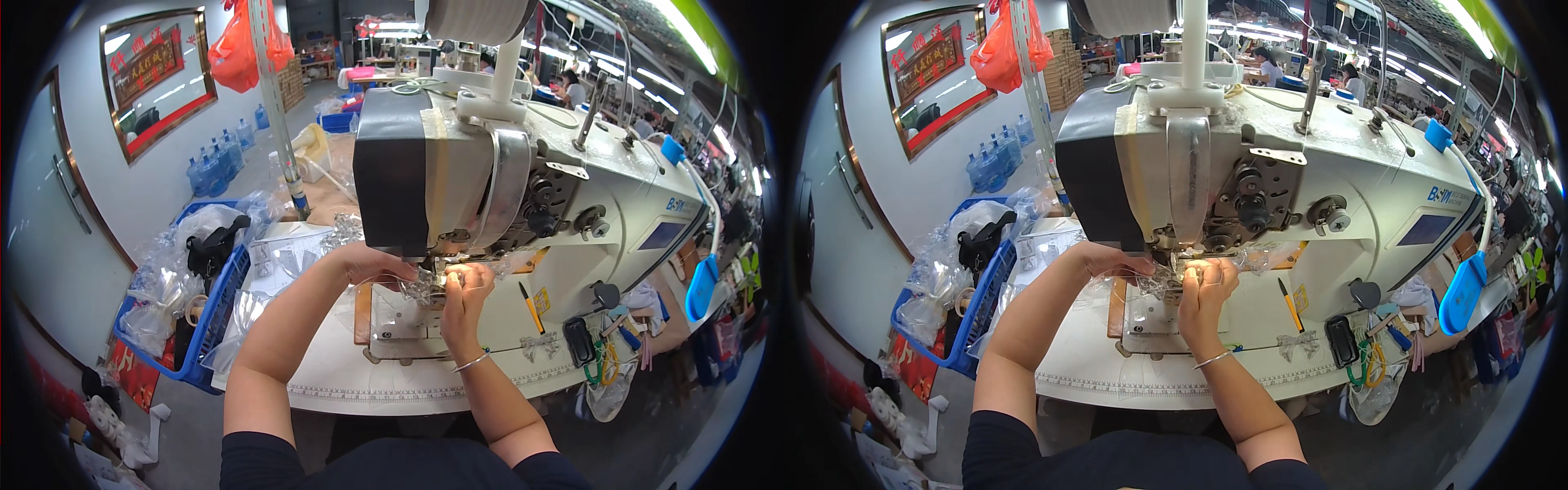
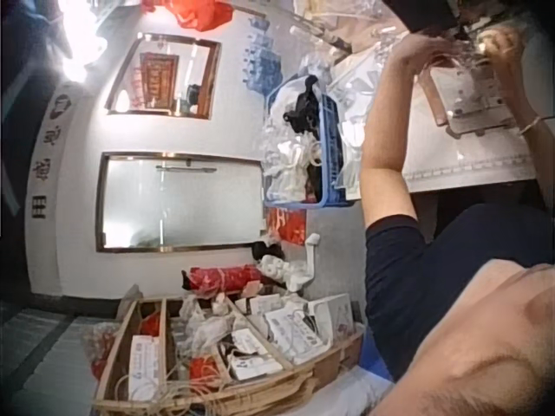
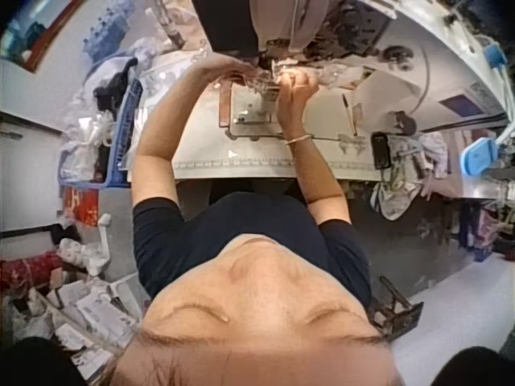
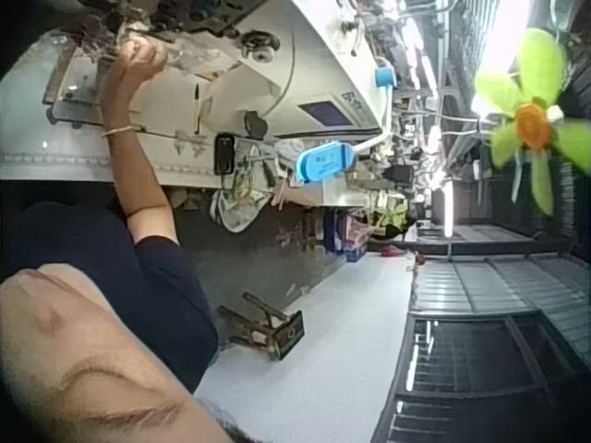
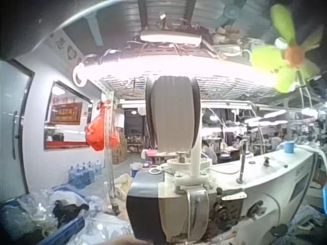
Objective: The person repeatedly sews small transparent plastic pieces using a sewing machine, then trims the excess thread with scissors. They handle the pieces one at a time, aligning them under the needle, sewing, and cutting the thread before moving to the next piece.
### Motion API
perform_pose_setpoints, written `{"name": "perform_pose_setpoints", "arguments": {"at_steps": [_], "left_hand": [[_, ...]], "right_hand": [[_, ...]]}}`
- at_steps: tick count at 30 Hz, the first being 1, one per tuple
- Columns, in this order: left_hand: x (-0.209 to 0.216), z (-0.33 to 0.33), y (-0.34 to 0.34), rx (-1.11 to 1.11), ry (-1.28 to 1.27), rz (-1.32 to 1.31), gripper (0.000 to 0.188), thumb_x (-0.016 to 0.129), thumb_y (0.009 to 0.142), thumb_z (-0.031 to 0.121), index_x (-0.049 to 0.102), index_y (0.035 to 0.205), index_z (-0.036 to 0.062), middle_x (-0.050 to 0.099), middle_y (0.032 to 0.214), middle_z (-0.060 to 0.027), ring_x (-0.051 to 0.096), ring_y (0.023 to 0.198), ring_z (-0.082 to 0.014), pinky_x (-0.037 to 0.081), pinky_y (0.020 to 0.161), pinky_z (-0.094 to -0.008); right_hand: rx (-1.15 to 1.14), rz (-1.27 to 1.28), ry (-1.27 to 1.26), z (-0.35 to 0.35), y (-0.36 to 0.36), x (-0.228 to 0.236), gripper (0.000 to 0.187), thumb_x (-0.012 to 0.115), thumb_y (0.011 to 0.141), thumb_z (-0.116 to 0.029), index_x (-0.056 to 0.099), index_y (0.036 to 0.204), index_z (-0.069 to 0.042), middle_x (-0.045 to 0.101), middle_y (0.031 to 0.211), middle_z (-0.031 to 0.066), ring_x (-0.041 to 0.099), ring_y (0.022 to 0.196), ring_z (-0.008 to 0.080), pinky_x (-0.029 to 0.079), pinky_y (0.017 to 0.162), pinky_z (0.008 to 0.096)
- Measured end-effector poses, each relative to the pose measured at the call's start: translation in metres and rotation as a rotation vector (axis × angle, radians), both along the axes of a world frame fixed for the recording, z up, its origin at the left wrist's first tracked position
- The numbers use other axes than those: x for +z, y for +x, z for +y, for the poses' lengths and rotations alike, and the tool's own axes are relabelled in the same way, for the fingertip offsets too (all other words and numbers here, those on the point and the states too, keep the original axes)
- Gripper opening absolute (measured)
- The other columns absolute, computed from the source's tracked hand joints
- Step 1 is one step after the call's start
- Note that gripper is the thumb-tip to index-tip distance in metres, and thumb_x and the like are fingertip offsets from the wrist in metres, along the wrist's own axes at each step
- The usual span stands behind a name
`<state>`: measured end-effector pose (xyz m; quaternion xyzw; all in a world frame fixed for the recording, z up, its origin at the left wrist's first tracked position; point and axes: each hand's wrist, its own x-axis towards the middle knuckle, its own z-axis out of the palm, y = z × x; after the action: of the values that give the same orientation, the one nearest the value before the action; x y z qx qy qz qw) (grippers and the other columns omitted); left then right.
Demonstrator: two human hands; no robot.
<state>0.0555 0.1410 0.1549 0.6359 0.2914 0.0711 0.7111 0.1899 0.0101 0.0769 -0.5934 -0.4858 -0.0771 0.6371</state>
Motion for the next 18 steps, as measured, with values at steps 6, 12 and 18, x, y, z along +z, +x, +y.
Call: {"name": "perform_pose_setpoints", "arguments": {"at_steps": [6,12,18], "left_hand": [[0.001,0.0,0.0,0.06,-0.018,0.029,0.02,0.073,0.073,0.004,0.064,0.091,0.0046,0.065,0.085,-0.006,0.064,0.079,-0.0156,0.053,0.068,-0.0291],[-0.001,0.001,0.001,0.083,-0.056,0.027,0.02,0.073,0.074,0.003,0.064,0.092,0.0044,0.066,0.086,-0.0064,0.065,0.079,-0.015,0.054,0.067,-0.027],[-0.008,0.004,0.0,0.107,-0.051,0.022,0.022,0.073,0.074,0.004,0.064,0.094,0.0055,0.066,0.087,-0.0043,0.064,0.079,-0.0129,0.054,0.065,-0.0252]], "right_hand": [[0.021,0.035,-0.049,0.002,0.002,0.005,0.02,0.047,0.085,-0.014,0.057,0.089,0.002,0.049,0.101,0.0167,0.037,0.102,0.0296,0.027,0.094,0.0421],[0.049,0.064,-0.047,0.008,0.006,0.001,0.02,0.046,0.085,-0.015,0.058,0.087,0.001,0.049,0.097,0.0153,0.037,0.101,0.0289,0.027,0.094,0.0412],[0.176,0.129,-0.113,0.002,0.013,0.005,0.022,0.044,0.087,-0.018,0.055,0.085,0.0,0.049,0.097,0.0141,0.038,0.1,0.0276,0.027,0.095,0.04]]}}
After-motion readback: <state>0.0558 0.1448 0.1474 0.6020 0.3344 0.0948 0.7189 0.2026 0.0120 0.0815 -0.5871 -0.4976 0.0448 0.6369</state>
